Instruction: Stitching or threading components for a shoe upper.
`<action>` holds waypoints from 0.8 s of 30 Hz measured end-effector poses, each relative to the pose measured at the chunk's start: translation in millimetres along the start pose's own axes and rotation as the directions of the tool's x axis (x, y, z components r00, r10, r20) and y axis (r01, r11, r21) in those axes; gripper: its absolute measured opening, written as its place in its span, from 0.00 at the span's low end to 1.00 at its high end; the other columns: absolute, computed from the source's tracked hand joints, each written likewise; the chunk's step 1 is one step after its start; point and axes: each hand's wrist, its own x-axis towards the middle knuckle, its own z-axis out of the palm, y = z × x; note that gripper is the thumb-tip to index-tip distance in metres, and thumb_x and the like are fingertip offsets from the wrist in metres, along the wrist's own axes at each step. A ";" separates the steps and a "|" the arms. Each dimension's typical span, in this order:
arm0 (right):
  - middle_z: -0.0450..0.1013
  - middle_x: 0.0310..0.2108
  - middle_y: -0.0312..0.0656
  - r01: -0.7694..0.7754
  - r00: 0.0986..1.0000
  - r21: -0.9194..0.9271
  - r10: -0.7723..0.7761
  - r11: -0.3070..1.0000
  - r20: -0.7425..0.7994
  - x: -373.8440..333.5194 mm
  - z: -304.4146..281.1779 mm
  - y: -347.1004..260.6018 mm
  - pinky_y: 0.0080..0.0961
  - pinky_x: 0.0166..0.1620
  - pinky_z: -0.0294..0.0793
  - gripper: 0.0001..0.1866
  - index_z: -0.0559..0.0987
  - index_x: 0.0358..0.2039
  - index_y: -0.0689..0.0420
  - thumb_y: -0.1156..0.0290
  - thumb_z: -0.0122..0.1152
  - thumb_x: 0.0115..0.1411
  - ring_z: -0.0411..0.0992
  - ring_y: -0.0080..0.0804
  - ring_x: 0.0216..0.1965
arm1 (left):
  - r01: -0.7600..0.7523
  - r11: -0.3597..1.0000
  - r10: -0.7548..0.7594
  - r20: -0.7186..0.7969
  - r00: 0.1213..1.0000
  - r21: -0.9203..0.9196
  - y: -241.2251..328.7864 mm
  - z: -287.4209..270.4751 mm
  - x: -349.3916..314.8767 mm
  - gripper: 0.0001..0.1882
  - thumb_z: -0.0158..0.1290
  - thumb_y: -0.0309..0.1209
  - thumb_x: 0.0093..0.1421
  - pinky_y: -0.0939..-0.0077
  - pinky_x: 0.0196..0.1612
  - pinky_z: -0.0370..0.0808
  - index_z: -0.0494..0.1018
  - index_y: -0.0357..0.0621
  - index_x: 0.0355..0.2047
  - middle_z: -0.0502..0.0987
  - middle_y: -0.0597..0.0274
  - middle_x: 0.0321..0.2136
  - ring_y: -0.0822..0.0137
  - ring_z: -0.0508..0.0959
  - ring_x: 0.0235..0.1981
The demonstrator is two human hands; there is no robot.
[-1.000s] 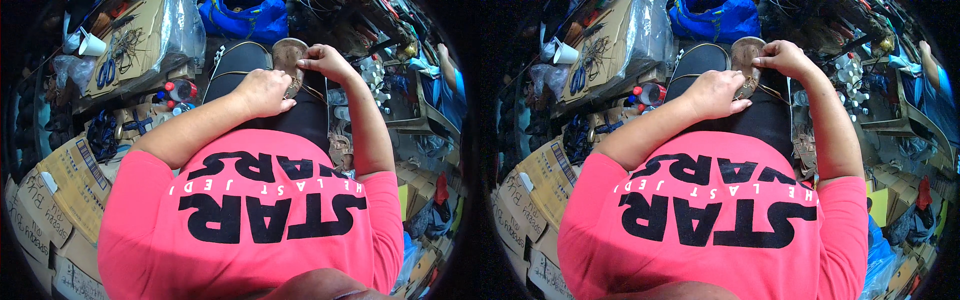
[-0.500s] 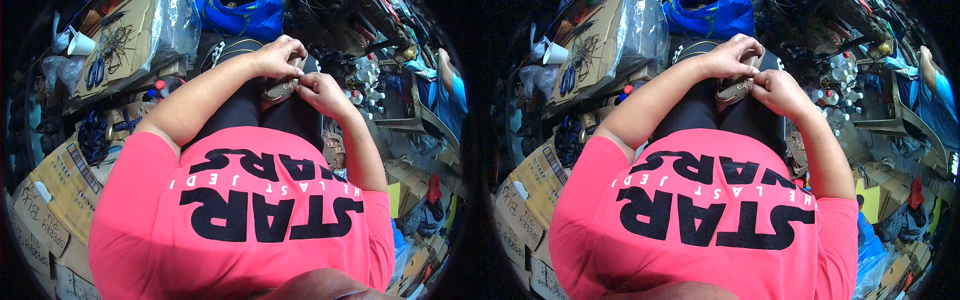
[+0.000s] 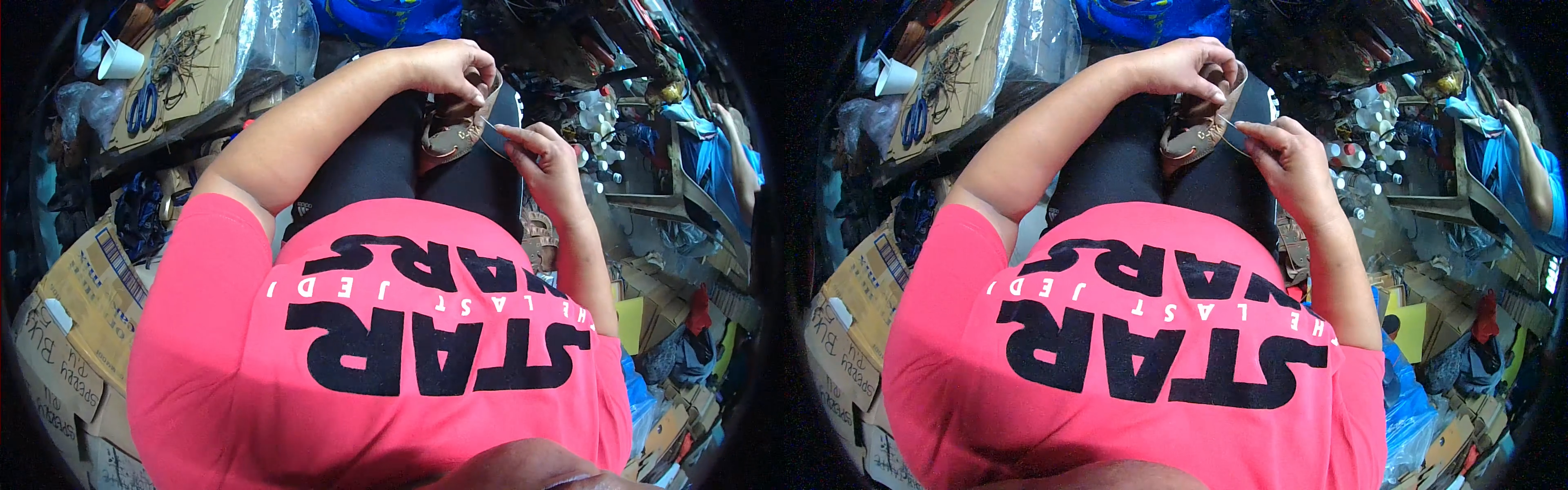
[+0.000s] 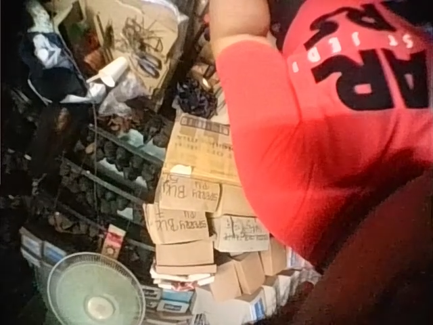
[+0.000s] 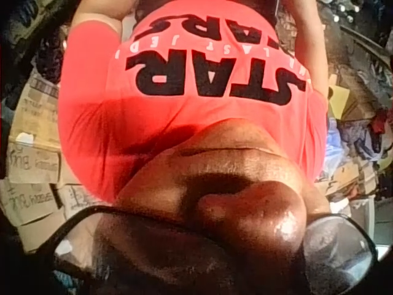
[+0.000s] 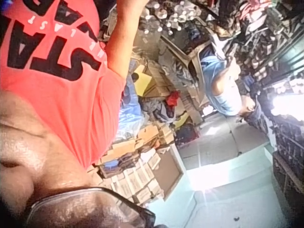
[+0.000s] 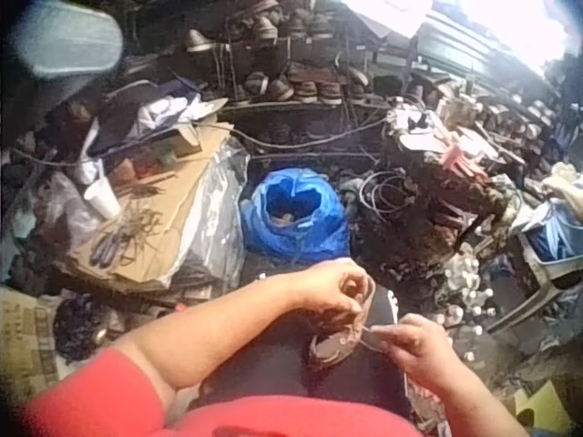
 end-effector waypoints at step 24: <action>0.73 0.26 0.45 0.016 1.000 -0.135 -0.014 0.991 0.012 16.1 15.5 8.6 0.31 0.36 0.73 0.09 0.82 0.36 0.53 0.73 0.62 0.52 0.74 0.41 0.30 | 0.049 0.954 0.036 0.274 0.961 -0.296 -5.4 -5.9 8.4 0.12 0.57 0.26 0.52 0.75 0.45 0.71 0.78 0.42 0.39 0.78 0.65 0.34 0.71 0.76 0.36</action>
